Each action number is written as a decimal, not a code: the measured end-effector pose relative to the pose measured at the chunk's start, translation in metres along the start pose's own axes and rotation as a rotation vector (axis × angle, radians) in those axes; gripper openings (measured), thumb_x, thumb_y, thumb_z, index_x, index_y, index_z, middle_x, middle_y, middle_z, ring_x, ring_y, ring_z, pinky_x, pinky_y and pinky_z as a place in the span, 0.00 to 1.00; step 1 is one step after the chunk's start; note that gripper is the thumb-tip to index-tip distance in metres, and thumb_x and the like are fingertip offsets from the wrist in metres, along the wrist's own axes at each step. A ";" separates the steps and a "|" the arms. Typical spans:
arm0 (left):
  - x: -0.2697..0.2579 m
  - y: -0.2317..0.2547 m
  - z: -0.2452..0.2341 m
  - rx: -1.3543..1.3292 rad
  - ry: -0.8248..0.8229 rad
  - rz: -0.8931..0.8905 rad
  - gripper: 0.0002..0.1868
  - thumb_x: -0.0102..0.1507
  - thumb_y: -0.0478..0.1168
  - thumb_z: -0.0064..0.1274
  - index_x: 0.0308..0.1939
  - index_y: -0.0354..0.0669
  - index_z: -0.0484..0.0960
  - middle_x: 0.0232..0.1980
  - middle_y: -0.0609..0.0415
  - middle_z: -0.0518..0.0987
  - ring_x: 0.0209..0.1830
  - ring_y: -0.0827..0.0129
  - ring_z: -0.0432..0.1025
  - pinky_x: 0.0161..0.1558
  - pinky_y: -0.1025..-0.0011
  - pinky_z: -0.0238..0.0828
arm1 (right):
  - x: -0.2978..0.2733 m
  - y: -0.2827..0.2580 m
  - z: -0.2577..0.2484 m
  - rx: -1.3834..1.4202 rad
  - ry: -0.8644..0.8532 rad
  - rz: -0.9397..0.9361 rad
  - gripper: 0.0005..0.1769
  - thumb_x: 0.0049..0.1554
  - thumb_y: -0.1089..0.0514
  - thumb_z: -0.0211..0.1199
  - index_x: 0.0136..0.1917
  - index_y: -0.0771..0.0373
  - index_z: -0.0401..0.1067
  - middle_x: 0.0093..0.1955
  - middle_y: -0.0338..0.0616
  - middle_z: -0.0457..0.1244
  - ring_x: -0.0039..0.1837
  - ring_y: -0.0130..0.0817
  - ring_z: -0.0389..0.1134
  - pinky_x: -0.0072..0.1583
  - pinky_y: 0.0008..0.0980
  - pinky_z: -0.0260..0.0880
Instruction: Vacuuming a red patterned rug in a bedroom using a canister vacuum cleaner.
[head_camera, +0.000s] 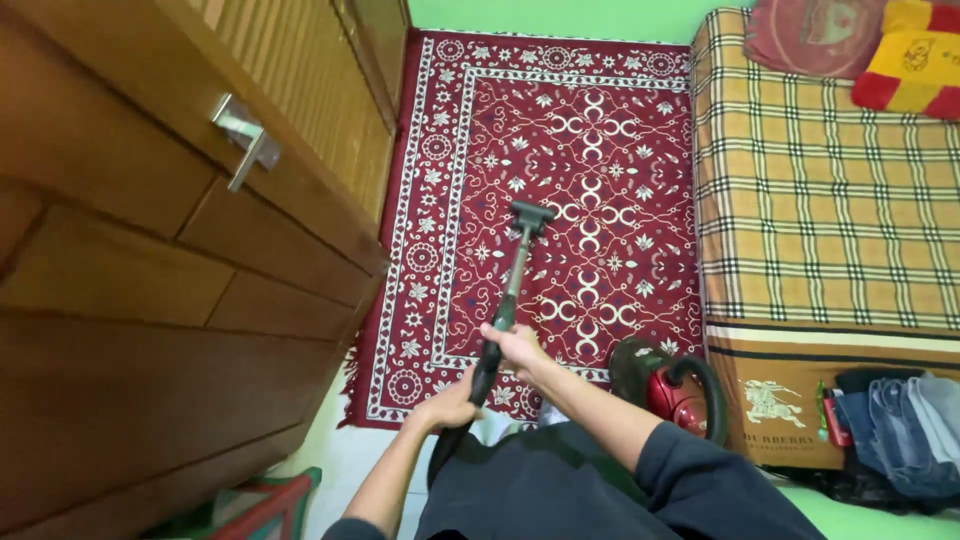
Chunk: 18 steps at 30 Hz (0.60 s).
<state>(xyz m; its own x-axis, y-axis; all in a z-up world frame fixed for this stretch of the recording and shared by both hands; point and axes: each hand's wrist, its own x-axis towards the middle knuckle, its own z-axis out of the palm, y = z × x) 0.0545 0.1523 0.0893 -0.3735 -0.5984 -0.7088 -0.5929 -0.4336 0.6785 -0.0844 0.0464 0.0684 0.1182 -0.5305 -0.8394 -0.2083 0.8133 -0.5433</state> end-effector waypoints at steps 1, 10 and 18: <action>0.018 0.006 -0.001 0.077 0.044 -0.009 0.59 0.59 0.51 0.58 0.81 0.39 0.35 0.71 0.26 0.65 0.72 0.36 0.63 0.70 0.45 0.60 | 0.039 0.012 -0.008 -0.020 0.062 -0.086 0.36 0.50 0.40 0.77 0.54 0.72 0.71 0.43 0.57 0.67 0.45 0.48 0.74 0.39 0.42 0.80; 0.133 0.076 -0.014 -0.006 0.232 0.092 0.50 0.65 0.44 0.53 0.80 0.34 0.37 0.69 0.26 0.66 0.72 0.36 0.63 0.71 0.45 0.61 | 0.137 -0.063 -0.090 -0.183 0.210 -0.139 0.30 0.47 0.43 0.79 0.52 0.67 0.77 0.46 0.59 0.70 0.48 0.53 0.75 0.44 0.49 0.80; 0.173 0.076 0.020 -0.053 0.212 -0.034 0.57 0.57 0.53 0.66 0.81 0.58 0.43 0.63 0.34 0.75 0.67 0.43 0.70 0.66 0.49 0.67 | 0.091 -0.081 -0.130 -0.082 0.112 -0.097 0.33 0.50 0.48 0.78 0.57 0.75 0.72 0.47 0.63 0.66 0.51 0.54 0.73 0.50 0.55 0.77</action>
<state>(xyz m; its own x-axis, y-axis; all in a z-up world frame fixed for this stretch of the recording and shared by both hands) -0.0694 0.0300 0.0144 -0.1922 -0.7083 -0.6792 -0.5625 -0.4876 0.6677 -0.1832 -0.0990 0.0381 0.0336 -0.6328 -0.7736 -0.2802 0.7370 -0.6150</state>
